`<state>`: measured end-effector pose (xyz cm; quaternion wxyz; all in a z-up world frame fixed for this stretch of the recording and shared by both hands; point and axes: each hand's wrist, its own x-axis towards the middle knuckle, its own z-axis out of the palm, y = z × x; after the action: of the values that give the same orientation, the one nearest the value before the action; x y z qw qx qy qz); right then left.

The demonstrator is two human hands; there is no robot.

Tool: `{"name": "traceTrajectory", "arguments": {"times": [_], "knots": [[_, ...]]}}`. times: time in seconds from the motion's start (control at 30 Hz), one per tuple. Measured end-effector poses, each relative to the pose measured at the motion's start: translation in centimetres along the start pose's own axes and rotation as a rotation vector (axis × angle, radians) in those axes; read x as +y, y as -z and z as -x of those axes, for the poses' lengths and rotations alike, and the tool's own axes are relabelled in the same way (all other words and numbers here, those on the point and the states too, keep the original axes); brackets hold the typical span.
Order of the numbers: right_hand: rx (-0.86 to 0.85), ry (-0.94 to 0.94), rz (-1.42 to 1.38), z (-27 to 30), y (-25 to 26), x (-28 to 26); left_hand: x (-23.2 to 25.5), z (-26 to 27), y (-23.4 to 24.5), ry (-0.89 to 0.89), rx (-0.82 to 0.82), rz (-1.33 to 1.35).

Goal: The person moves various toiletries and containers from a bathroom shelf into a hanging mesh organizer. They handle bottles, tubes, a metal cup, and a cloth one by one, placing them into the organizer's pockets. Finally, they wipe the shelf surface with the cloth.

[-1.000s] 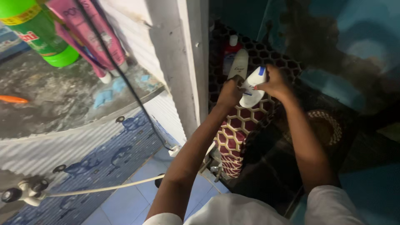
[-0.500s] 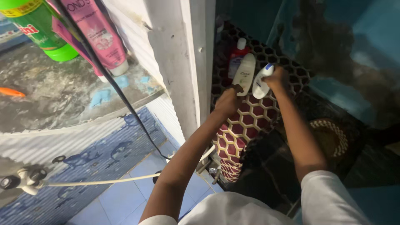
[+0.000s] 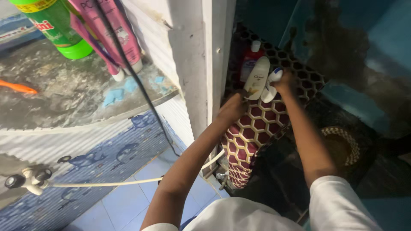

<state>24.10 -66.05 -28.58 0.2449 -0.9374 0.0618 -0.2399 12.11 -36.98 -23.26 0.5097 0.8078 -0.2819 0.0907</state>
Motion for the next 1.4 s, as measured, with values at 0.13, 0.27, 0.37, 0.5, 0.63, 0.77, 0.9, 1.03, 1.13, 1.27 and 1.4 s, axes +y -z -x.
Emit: {"name": "traceTrajectory", "arguments": {"times": [0.13, 0.27, 0.37, 0.5, 0.63, 0.77, 0.9, 1.03, 1.13, 1.27, 1.4], "knots": [[0.049, -0.109, -0.001, 1.4, 3.4, -3.7, 3.2, 0.7, 1.6, 0.03, -0.059, -0.08], [0.227, 0.229, -0.034, 4.5, 10.1, -10.9, 8.7, 1.7, 4.6, 0.017, -0.116, -0.023], [0.18, 0.282, -0.182, 7.3, 16.0, -18.4, 13.5, 3.4, 7.9, -0.058, -0.12, 0.083], [0.221, 0.36, -0.472, 13.0, 22.8, -29.3, 19.4, 7.0, 13.8, 0.081, -0.237, 0.274], [0.257, 0.481, -0.591, 18.4, 26.6, -38.4, 21.9, 9.7, 20.6, -0.254, -0.062, 0.278], [0.171, 0.6, -0.761, 21.9, 26.5, -45.6, 21.5, 11.6, 28.3, -0.299, 0.012, 0.354], [0.087, 0.697, -0.779, 24.2, 24.4, -51.1, 20.2, 14.0, 33.8, -0.21, 0.078, 0.292], [0.091, 0.738, -0.708, 24.9, 22.6, -54.6, 18.3, 14.9, 36.8, -0.153, 0.13, 0.269], [0.124, 0.75, -0.643, 24.4, 20.7, -56.5, 16.1, 14.3, 38.7, -0.164, 0.195, 0.206], [0.297, 0.781, -0.512, 22.1, 17.6, -58.0, 12.9, 12.7, 40.9, -0.178, 0.329, -0.07], [0.286, 0.749, -0.553, 20.3, 15.6, -58.6, 9.8, 10.9, 43.2, -0.294, 0.425, -0.24]]}}
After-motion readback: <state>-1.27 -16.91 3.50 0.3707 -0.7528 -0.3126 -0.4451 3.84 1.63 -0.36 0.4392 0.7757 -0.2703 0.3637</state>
